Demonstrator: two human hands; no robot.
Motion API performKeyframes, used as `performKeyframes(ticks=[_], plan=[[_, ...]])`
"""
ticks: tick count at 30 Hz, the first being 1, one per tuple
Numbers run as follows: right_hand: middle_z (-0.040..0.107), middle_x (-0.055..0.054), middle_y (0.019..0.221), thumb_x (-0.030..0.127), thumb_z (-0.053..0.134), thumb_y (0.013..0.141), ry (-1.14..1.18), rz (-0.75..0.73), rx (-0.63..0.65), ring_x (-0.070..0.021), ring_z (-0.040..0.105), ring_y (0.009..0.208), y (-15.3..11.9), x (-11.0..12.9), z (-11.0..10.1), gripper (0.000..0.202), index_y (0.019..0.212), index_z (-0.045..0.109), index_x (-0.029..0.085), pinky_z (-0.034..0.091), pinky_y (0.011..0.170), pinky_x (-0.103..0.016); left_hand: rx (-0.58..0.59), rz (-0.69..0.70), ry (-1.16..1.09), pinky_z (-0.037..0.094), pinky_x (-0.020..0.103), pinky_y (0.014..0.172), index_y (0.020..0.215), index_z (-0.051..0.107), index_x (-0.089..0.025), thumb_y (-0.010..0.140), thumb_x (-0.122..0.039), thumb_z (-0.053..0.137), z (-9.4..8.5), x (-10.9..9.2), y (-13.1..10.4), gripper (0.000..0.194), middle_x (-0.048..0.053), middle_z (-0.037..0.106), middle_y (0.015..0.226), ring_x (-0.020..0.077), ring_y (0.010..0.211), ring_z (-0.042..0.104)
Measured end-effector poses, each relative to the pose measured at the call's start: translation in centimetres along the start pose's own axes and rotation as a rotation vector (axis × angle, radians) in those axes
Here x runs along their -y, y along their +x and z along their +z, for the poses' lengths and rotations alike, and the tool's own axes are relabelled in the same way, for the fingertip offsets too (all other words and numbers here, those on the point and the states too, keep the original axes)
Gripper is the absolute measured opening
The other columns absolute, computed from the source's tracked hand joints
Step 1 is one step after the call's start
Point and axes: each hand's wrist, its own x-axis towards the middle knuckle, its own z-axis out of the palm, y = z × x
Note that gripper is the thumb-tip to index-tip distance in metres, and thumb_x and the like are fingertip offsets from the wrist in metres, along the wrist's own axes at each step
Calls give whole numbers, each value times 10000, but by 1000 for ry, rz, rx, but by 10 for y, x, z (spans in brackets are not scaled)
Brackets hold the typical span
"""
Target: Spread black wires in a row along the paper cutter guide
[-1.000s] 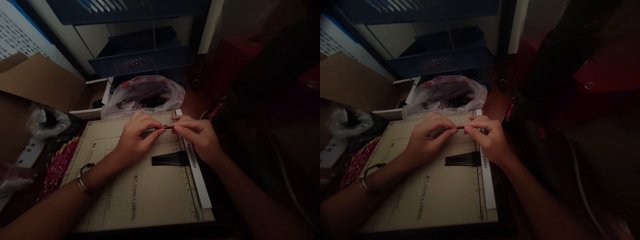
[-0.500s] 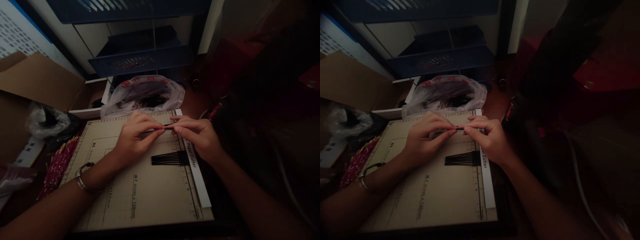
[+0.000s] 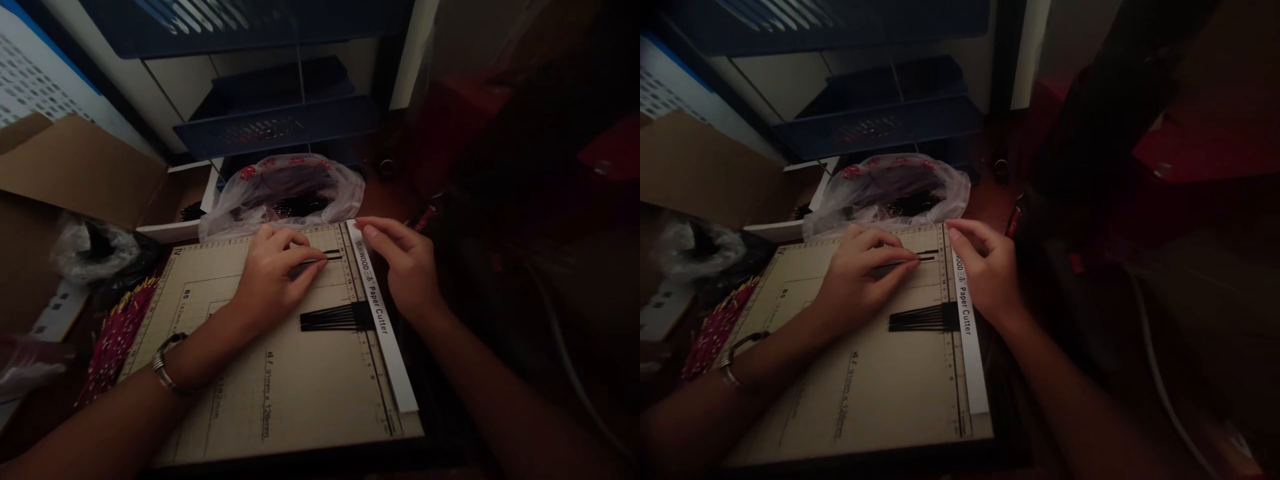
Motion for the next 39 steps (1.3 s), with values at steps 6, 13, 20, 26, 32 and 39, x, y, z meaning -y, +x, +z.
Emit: performKeyframes(ticks=[6, 13, 20, 26, 32, 39], plan=[[802, -48, 1102, 278, 724, 862, 13, 53, -114, -154, 754, 1066, 6, -4, 2, 185, 974, 824, 169, 608, 985, -296, 104, -41, 52, 448, 439, 855, 942, 824, -212, 983, -253, 723, 4, 2, -1, 117, 70, 719, 981, 261, 933, 548], [801, -58, 1126, 233, 717, 876, -8, 86, -118, -175, 761, 1081, 7, -3, 5, 152, 964, 821, 164, 627, 1001, -347, 115, -51, 48, 452, 429, 863, 950, 830, -210, 1010, -282, 682, 4, 3, -1, 176, 77, 725, 1011, 261, 955, 566], [807, -46, 1071, 242, 722, 862, 6, 107, -104, -172, 765, 1035, 6, -1, 5, 154, 963, 818, 177, 632, 981, -352, 146, -111, 22, 451, 447, 904, 925, 816, -194, 986, -268, 683, -1, 2, 0, 164, 81, 718, 1020, 265, 970, 577], [802, -57, 1074, 278, 734, 857, 26, 128, -85, -186, 759, 1037, 6, -4, 5, 199, 999, 814, 165, 616, 1003, -379, 150, -149, 33, 447, 447, 883, 905, 803, -183, 977, -256, 675, -1, 1, 2, 164, 83, 711, 988, 275, 967, 580], [801, -72, 1064, 277, 738, 864, 25, 141, -72, -189, 761, 1028, 4, -3, 5, 222, 1028, 809, 146, 615, 1003, -389, 146, -165, 56, 444, 445, 869, 905, 804, -194, 977, -269, 676, 2, 2, 1, 164, 77, 714, 975, 274, 958, 578], [800, -65, 1061, 291, 743, 862, 31, 155, -67, -181, 759, 1017, 4, -3, 5, 230, 1035, 803, 152, 614, 1007, -393, 157, -186, 72, 453, 427, 875, 915, 803, -215, 984, -298, 670, 2, 2, 1, 171, 64, 715, 970, 258, 966, 574]])
